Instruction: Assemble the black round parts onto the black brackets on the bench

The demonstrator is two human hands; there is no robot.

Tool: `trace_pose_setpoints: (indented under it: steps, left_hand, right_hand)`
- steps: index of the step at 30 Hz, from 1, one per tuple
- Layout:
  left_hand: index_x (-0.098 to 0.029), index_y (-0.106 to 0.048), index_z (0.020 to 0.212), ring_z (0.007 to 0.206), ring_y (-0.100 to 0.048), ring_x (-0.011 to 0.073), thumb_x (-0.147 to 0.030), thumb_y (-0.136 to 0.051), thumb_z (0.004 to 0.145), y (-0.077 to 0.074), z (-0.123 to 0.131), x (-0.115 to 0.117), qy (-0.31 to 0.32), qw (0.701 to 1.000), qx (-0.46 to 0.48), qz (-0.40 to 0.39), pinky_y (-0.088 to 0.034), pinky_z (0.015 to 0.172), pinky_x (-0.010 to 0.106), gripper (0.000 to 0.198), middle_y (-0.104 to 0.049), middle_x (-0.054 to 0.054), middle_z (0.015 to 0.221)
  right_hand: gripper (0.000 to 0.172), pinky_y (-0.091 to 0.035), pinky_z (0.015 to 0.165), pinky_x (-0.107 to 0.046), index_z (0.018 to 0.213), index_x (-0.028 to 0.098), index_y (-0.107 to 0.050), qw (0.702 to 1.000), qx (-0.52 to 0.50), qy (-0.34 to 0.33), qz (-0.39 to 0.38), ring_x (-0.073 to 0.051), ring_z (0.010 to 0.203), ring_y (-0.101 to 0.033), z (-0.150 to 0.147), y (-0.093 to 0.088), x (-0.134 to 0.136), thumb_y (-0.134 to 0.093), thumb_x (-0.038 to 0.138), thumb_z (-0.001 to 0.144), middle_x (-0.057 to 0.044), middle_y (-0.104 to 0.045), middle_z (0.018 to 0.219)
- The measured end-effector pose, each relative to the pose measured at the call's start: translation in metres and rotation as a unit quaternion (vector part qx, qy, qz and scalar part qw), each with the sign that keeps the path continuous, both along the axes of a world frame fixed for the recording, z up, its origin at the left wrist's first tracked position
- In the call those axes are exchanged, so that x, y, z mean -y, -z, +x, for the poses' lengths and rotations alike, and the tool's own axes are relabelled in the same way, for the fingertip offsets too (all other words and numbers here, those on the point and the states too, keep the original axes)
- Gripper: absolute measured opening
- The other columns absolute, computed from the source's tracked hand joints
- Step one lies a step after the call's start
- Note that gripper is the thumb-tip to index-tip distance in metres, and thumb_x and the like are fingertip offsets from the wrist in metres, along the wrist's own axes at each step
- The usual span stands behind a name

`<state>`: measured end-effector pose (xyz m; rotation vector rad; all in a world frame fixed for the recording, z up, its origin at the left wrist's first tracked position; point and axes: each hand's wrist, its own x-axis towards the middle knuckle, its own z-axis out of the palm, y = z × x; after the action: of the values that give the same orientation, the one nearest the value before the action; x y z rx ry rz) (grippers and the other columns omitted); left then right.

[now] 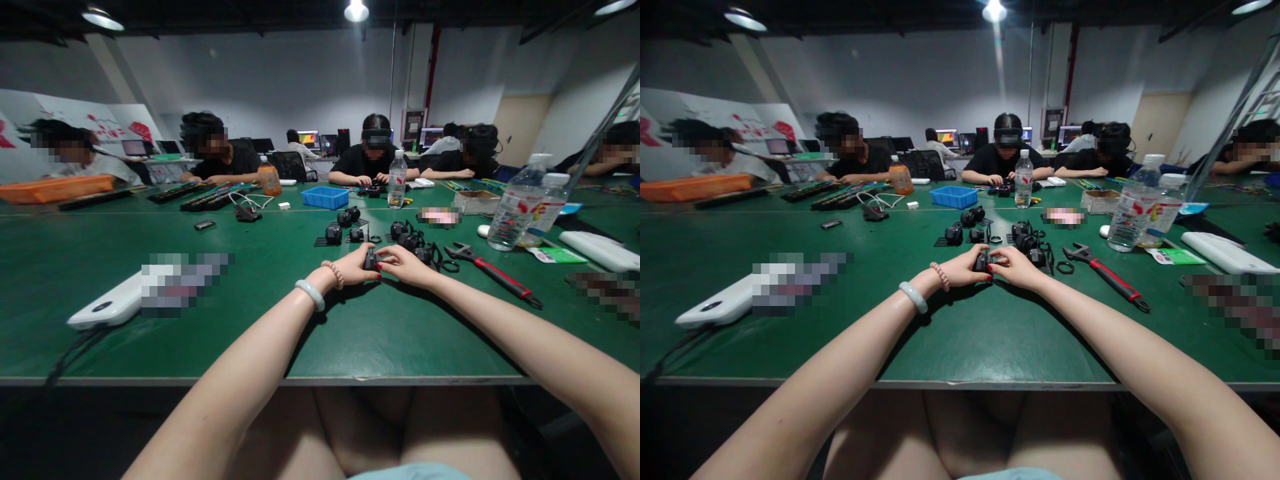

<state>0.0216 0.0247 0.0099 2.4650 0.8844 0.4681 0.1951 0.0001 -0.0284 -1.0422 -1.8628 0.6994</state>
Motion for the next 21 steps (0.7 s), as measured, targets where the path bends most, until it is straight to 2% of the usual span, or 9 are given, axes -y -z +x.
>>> trace_pose_setpoints:
  steps: [4, 11, 21]
  left_hand:
    - [-0.014, -0.032, 0.115, 0.098, -0.046, 0.0214, -0.038, -0.060, 0.058, -0.0024, 0.0009, 0.0025, 0.003, 1.000, -0.003, 0.004, -0.036, 0.083, 0.032, 0.068, -0.046, 0.010, 0.110]
    - [-0.014, -0.036, 0.109, 0.082, -0.050, 0.0182, -0.038, -0.057, 0.060, -0.0065, 0.0012, 0.0072, -0.003, 1.000, -0.023, 0.007, -0.040, 0.071, 0.029, 0.059, -0.051, 0.006, 0.094]
    - [-0.015, -0.037, 0.106, 0.080, -0.049, 0.0175, -0.039, -0.057, 0.059, -0.0065, 0.0015, 0.0063, -0.004, 1.000, -0.028, 0.010, -0.040, 0.070, 0.028, 0.056, -0.051, 0.005, 0.091]
  right_hand:
    - [0.029, -0.046, 0.077, -0.029, 0.095, 0.018, -0.053, 1.000, -0.001, 0.000, 0.002, -0.014, 0.082, -0.058, -0.0002, 0.0003, -0.0002, -0.055, 0.027, 0.068, -0.007, -0.047, 0.100]
    - [0.030, -0.047, 0.076, -0.029, 0.096, 0.017, -0.052, 1.000, 0.005, 0.001, 0.002, -0.015, 0.083, -0.057, -0.0004, 0.0004, -0.0002, -0.055, 0.027, 0.068, -0.007, -0.047, 0.100]
    - [0.029, -0.047, 0.076, -0.029, 0.096, 0.018, -0.054, 1.000, -0.004, 0.006, 0.000, -0.014, 0.083, -0.057, -0.0003, 0.0004, -0.0008, -0.056, 0.027, 0.068, -0.006, -0.047, 0.099]
